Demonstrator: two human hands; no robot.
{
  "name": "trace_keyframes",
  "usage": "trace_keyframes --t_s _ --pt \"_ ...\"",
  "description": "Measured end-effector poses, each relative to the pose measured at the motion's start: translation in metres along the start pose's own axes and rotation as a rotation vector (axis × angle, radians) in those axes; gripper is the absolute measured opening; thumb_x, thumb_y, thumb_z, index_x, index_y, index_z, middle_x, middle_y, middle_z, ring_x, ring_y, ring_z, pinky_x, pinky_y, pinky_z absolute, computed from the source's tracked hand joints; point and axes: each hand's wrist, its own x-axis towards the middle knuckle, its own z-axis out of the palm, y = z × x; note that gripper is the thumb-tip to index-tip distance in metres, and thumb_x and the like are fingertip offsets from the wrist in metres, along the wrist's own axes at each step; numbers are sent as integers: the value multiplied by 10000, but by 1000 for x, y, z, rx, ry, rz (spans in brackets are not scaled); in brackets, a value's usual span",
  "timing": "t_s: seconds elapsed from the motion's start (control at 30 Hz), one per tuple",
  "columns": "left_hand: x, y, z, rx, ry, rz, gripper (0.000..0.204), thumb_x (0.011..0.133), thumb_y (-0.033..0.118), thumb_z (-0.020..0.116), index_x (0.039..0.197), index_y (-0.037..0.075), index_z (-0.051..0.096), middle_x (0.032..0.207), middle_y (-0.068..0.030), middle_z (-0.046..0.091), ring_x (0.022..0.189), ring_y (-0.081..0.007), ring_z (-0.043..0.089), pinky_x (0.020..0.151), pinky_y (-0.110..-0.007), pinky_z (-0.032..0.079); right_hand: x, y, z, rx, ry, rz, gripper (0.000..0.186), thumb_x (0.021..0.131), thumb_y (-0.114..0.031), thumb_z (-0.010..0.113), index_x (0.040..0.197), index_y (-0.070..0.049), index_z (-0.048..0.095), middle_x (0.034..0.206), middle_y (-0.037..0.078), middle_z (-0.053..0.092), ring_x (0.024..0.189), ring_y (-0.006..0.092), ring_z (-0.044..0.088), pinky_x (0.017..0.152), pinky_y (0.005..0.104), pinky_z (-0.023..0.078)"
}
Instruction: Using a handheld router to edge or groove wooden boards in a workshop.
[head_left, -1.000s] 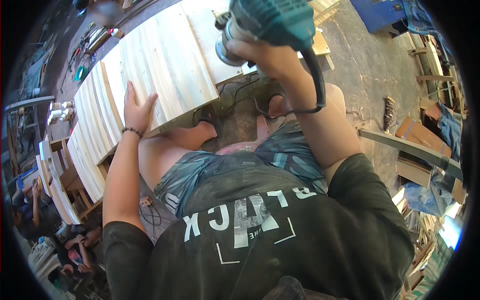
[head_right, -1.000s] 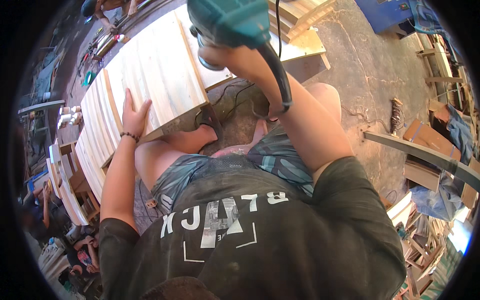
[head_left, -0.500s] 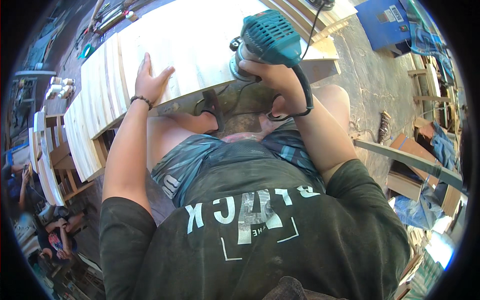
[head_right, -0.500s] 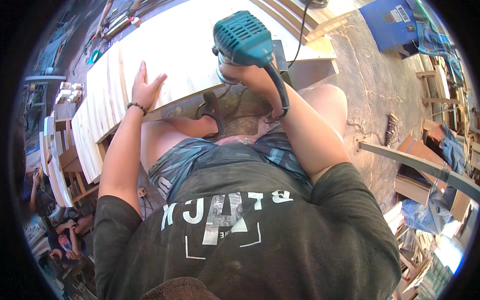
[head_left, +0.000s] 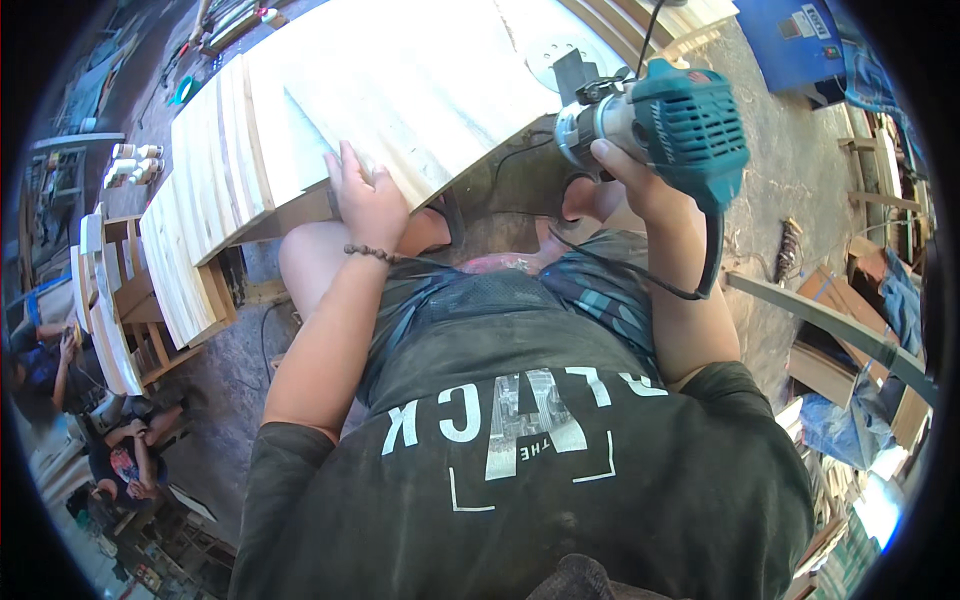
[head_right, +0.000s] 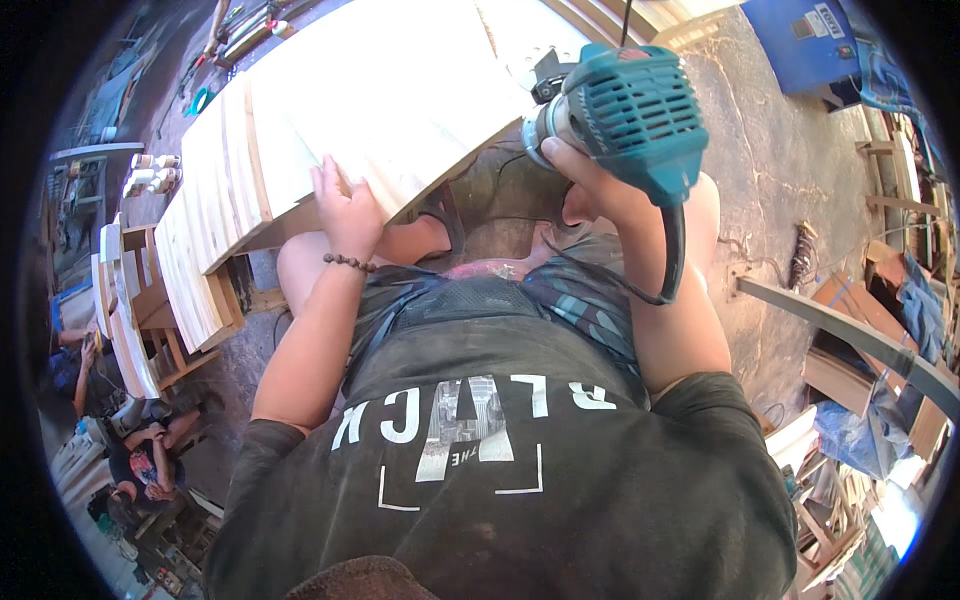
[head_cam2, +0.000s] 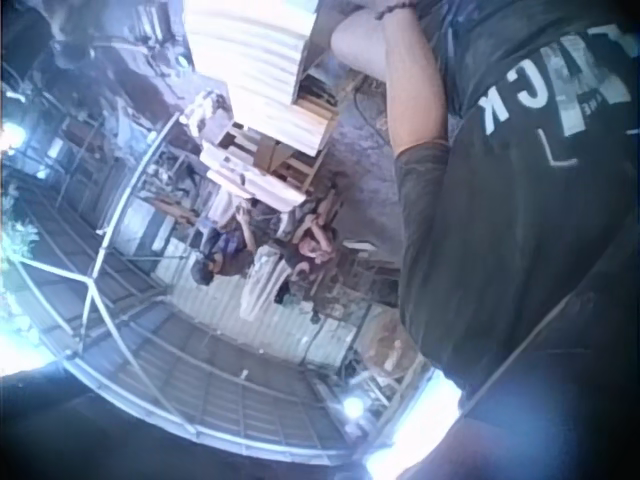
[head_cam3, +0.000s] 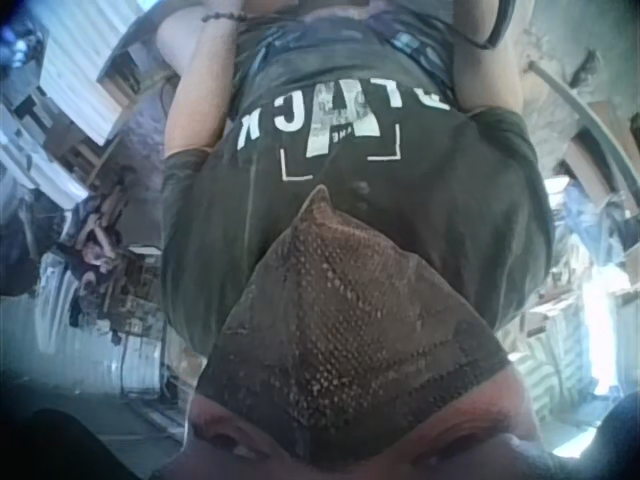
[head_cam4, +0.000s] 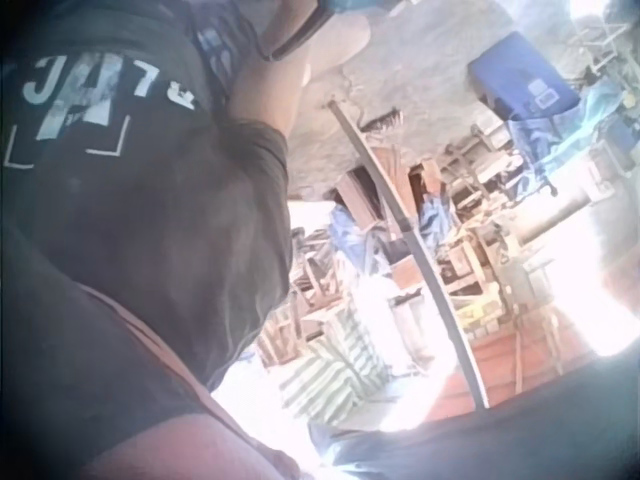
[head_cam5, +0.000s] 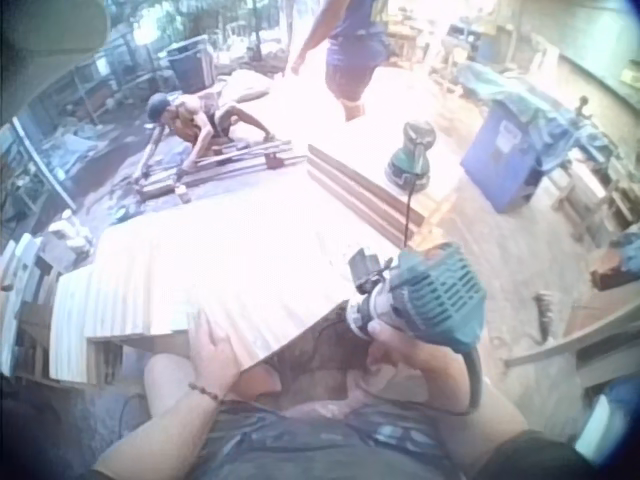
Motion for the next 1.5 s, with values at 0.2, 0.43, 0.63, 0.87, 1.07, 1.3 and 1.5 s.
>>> trace_keyframes --t_s 0.2,0.43,0.63,0.87,1.07,1.3,1.5 --pt "88 79 5 220 -535 748 766 830 366 754 1478 104 440 1558 -211 354 1447 -418 319 1186 -508 273 1 10 -22 -73 16 -165 621 677 -52 827 1240 -47 565 1218 105 587 1095 241 580 954 391 474" --pt "121 123 81 506 -861 1065 854 690 537 746 1406 153 483 1443 -160 459 1447 -397 311 1209 -576 182 10 11 -33 -139 50 -211 640 705 -81 808 1282 -52 533 1127 119 611 985 225 606 872 356 495" --pt "184 122 123 500 -506 457 857 765 635 662 1424 111 501 1430 -191 491 1414 -338 378 1189 -563 203 13 16 -32 53 7 -2 671 720 -3 764 1319 -52 465 1041 141 620 789 197 656 657 299 547" --pt "285 56 116 573 -422 69 919 835 758 503 1430 58 512 1434 -205 538 1355 -349 486 1147 -462 334 19 14 -32 -124 40 -68 684 670 -76 826 1279 -36 516 1138 116 601 941 202 632 817 321 533" --pt "285 -57 5 666 -153 -167 718 873 647 533 1233 40 668 1254 -259 641 1220 -364 590 1057 -427 432 24 10 -26 -82 56 6 587 622 -246 857 1144 -111 628 1129 79 632 1012 273 628 909 387 498" --pt "263 -101 -30 598 -9 -125 686 912 553 569 1270 -31 611 1268 -291 595 1231 -386 550 1062 -437 421 20 10 -12 34 -25 141 533 649 -269 857 1106 -105 638 1136 76 632 1001 263 626 897 377 496" --pt "270 -99 -30 644 -76 -30 638 937 477 542 1267 -67 599 1289 -281 598 1229 -396 552 1071 -445 415 13 2 -5 1 -41 88 534 682 -281 847 1136 -102 632 1146 69 635 1012 258 626 904 377 493"
